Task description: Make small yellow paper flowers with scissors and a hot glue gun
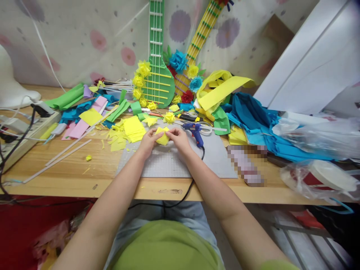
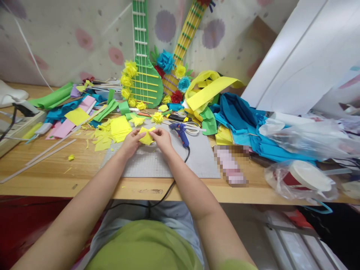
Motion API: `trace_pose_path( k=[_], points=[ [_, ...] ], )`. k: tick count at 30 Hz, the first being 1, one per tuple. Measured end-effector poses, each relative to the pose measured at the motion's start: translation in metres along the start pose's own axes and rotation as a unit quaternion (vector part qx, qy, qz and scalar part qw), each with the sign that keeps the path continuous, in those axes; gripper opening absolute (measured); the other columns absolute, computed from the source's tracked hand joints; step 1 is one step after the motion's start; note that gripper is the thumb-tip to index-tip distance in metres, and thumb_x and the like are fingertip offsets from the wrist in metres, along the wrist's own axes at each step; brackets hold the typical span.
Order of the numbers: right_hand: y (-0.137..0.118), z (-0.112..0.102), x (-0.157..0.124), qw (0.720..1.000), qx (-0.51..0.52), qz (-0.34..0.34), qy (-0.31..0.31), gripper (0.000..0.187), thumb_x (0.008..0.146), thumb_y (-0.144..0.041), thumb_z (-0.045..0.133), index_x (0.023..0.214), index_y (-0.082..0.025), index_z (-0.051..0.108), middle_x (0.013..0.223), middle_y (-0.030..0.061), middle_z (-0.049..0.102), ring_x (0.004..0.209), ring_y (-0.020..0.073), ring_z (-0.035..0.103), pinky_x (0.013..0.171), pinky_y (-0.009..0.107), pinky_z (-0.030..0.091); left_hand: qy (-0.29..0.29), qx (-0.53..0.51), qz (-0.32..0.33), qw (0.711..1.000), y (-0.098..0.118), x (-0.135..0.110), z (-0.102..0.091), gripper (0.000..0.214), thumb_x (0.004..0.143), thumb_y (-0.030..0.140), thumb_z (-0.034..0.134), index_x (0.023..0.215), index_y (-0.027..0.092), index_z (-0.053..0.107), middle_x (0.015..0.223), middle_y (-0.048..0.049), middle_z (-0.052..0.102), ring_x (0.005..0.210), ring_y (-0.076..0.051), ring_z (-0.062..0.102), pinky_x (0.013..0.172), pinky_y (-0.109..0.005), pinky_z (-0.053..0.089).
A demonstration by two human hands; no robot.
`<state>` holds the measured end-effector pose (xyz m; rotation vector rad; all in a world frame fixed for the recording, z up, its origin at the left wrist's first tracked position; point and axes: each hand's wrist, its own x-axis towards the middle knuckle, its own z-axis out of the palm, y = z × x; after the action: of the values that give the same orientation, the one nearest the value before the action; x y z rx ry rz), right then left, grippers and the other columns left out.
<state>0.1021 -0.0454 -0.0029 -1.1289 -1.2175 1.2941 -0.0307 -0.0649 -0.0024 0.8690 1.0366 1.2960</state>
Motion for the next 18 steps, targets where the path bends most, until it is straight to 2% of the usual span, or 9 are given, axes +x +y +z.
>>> trace_pose_path(
  k=[6,9,12,14,15,17,18],
  points=[
    [-0.007,0.004,0.0,0.994,0.088,0.068,-0.004,0.023,0.057,-0.031,0.072,0.065,-0.018,0.055,0.061,-0.0034,0.058,0.058,0.0087,0.054,0.064,0.026,0.049,0.085,-0.023,-0.003,0.996,-0.005,0.002,0.002,0.042,0.044,0.03,0.079,0.078,0.014,0.062,0.072,-0.0004,0.066,0.063,-0.011,0.06,0.064,-0.025,0.048],
    [-0.016,-0.013,-0.007,0.991,0.093,0.083,-0.053,0.024,0.058,-0.03,0.074,0.074,-0.018,0.061,0.068,-0.0013,0.062,0.064,0.0096,0.059,0.071,0.027,0.051,0.125,-0.027,0.008,0.992,-0.004,0.005,-0.001,0.039,0.045,0.029,0.078,0.078,0.013,0.062,0.073,-0.001,0.066,0.066,-0.011,0.06,0.065,-0.024,0.048],
    [-0.028,-0.051,-0.02,0.982,0.029,0.117,-0.148,0.03,0.056,-0.031,0.078,0.079,-0.016,0.065,0.076,0.0041,0.067,0.07,0.0126,0.063,0.072,0.029,0.051,0.142,-0.033,0.012,0.989,-0.003,0.007,-0.004,0.037,0.048,0.029,0.076,0.078,0.013,0.062,0.075,-0.0017,0.067,0.067,-0.011,0.061,0.065,-0.023,0.048],
    [-0.036,-0.085,-0.028,0.962,-0.053,0.148,-0.223,0.031,0.059,-0.036,0.075,0.079,-0.014,0.066,0.076,0.0066,0.068,0.069,0.0131,0.063,0.069,0.028,0.051,0.147,-0.032,0.01,0.989,-0.002,0.008,-0.006,0.036,0.048,0.029,0.076,0.077,0.013,0.062,0.075,-0.0021,0.066,0.066,-0.01,0.061,0.064,-0.023,0.048],
    [-0.04,-0.102,-0.031,0.951,-0.092,0.169,-0.241,0.031,0.06,-0.038,0.075,0.078,-0.013,0.066,0.074,0.0063,0.067,0.065,0.0124,0.062,0.065,0.027,0.051,0.149,-0.03,0.009,0.988,-0.002,0.007,-0.006,0.036,0.048,0.029,0.076,0.077,0.013,0.062,0.075,-0.0022,0.066,0.066,-0.011,0.061,0.064,-0.023,0.048],
    [-0.045,-0.133,-0.03,0.938,-0.171,0.204,-0.223,0.031,0.058,-0.038,0.075,0.075,-0.014,0.066,0.064,0.0041,0.064,0.056,0.0106,0.058,0.056,0.025,0.048,0.154,-0.023,0.014,0.988,-0.002,0.007,-0.006,0.034,0.048,0.029,0.076,0.075,0.013,0.062,0.073,-0.002,0.066,0.065,-0.011,0.06,0.063,-0.022,0.048],
    [-0.047,-0.145,-0.027,0.942,-0.205,0.193,-0.184,0.029,0.058,-0.038,0.074,0.072,-0.014,0.065,0.061,0.0036,0.063,0.053,0.0101,0.056,0.054,0.025,0.047,0.157,-0.019,0.02,0.987,-0.003,0.007,-0.006,0.034,0.048,0.03,0.075,0.074,0.013,0.061,0.072,-0.0017,0.066,0.065,-0.011,0.06,0.063,-0.022,0.047]
  ],
)
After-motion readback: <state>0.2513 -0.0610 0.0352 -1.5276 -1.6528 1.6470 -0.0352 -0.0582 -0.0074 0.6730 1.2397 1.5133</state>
